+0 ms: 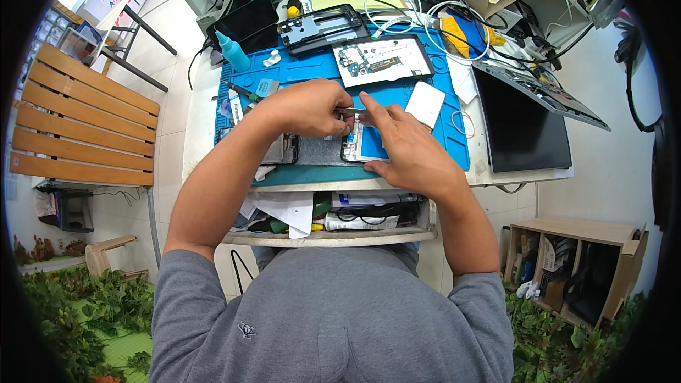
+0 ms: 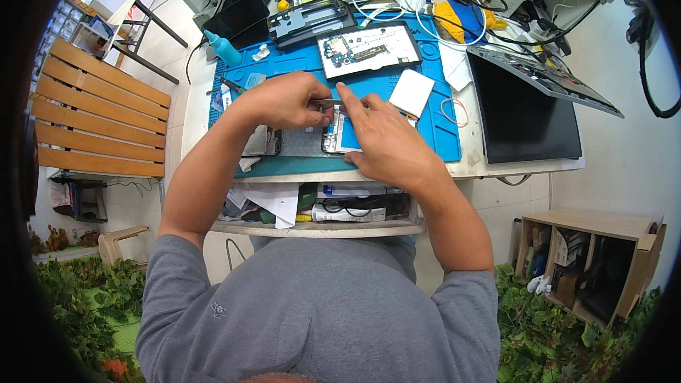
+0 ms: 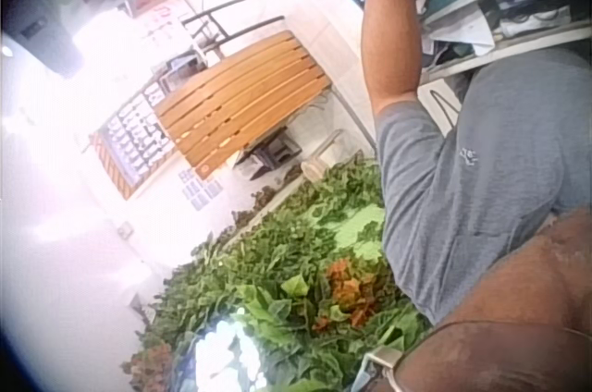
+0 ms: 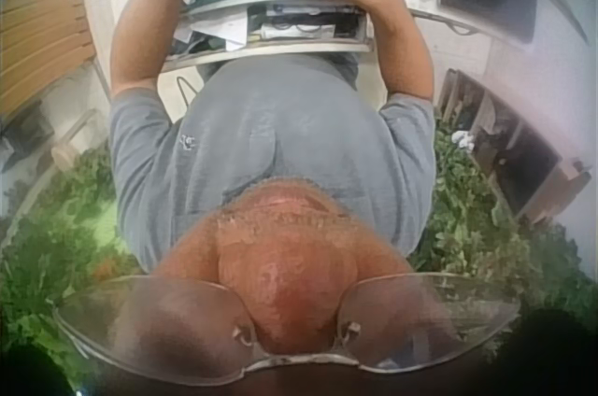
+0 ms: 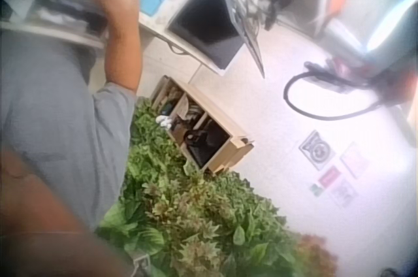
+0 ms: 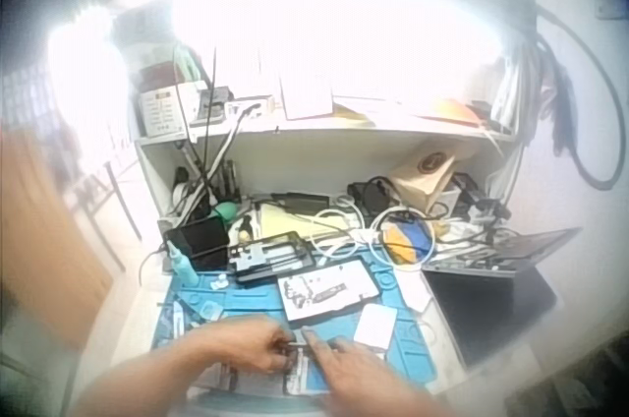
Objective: The person uses a pair of tweezers to detach a small component from a phone frame, then places a circuit board into the frame.
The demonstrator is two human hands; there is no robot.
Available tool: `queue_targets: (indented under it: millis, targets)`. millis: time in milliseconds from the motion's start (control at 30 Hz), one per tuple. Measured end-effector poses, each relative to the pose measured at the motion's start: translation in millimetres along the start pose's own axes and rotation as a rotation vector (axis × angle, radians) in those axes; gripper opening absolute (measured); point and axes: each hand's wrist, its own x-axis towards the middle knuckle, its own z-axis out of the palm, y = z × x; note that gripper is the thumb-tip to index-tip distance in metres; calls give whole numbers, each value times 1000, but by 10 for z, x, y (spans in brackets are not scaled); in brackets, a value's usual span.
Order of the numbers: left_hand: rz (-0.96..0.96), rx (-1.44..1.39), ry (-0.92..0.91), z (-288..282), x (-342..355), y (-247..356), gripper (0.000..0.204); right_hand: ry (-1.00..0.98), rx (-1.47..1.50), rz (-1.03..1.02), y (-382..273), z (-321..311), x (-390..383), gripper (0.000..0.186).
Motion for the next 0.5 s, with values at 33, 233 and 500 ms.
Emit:
queue_targets:
  millis: [33, 233, 500]
  targets:
    - [0, 0, 1, 5, 0, -15, 30, 0, -1, 0, -3, -3, 1, 119]
    - [-15, -60, 35, 11, -2, -32, 24, 2, 14, -34, -27, -30, 3, 119]
    - [-50, -101, 94, -4, 12, -95, 29, 17, 30, -61, 10, -12, 5, 125]
